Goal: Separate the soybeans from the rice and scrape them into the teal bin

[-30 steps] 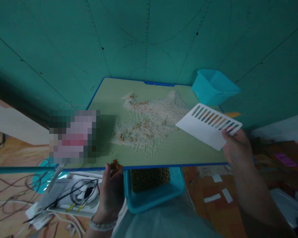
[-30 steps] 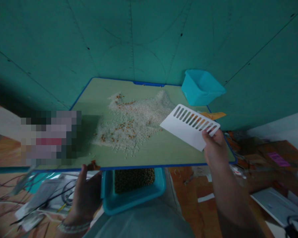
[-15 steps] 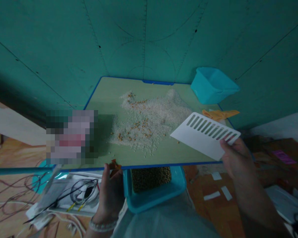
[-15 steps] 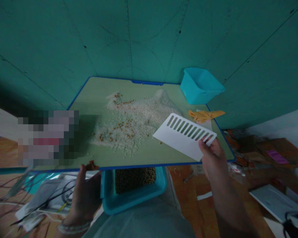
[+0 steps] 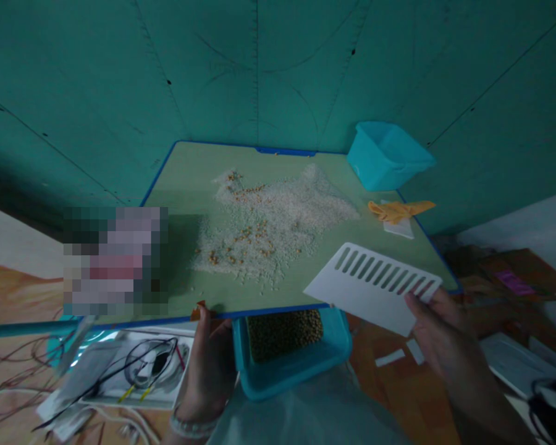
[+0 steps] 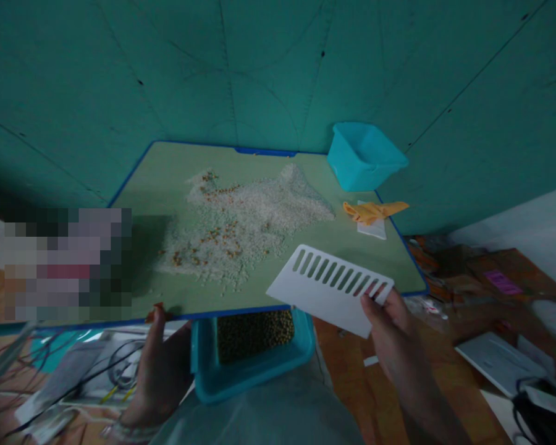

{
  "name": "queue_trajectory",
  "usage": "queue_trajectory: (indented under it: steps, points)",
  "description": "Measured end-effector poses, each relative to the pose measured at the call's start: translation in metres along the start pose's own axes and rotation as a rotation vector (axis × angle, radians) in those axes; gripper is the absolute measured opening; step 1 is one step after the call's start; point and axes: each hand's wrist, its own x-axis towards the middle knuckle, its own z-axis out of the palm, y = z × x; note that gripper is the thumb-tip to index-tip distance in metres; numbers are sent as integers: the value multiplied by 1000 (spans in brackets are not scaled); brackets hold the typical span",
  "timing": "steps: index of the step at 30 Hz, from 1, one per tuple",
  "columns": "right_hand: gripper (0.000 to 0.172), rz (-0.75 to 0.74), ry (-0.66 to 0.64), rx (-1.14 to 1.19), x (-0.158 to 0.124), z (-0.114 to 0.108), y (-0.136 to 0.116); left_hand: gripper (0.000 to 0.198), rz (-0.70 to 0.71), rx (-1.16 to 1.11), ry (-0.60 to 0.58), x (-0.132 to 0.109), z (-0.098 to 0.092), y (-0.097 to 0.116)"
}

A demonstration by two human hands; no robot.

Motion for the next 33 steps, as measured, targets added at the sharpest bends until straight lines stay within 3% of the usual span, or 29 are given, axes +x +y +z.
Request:
queue_trajectory:
  steps: [2,5,11,15,19,24,29,33]
  points:
    - [35,13,-53,7,-6,5,2,56,-5,-4,33,0,1,-1]
    - [37,-31,-30,35,-1,14,-3,58,-30,-9,71,-1,5,-1]
    - [36,-218,-12,26,35,38,-24,56,-51,-43,73,-2,6,1]
    - [32,-254,-64,17,53,50,-27,54,-59,-163,64,-5,2,4]
    - [31,-242,-85,-9,61,49,-22,49,-6,-171,98,-8,-5,8]
    - [35,-174,-124,6,56,38,-21,48,-43,-147,18,-5,-20,10]
    - [35,-224,-41,46,56,41,-25,48,-53,-107,-56,0,-23,11]
    - [36,-259,-47,27,66,47,-23,52,-28,-178,45,-2,-13,10]
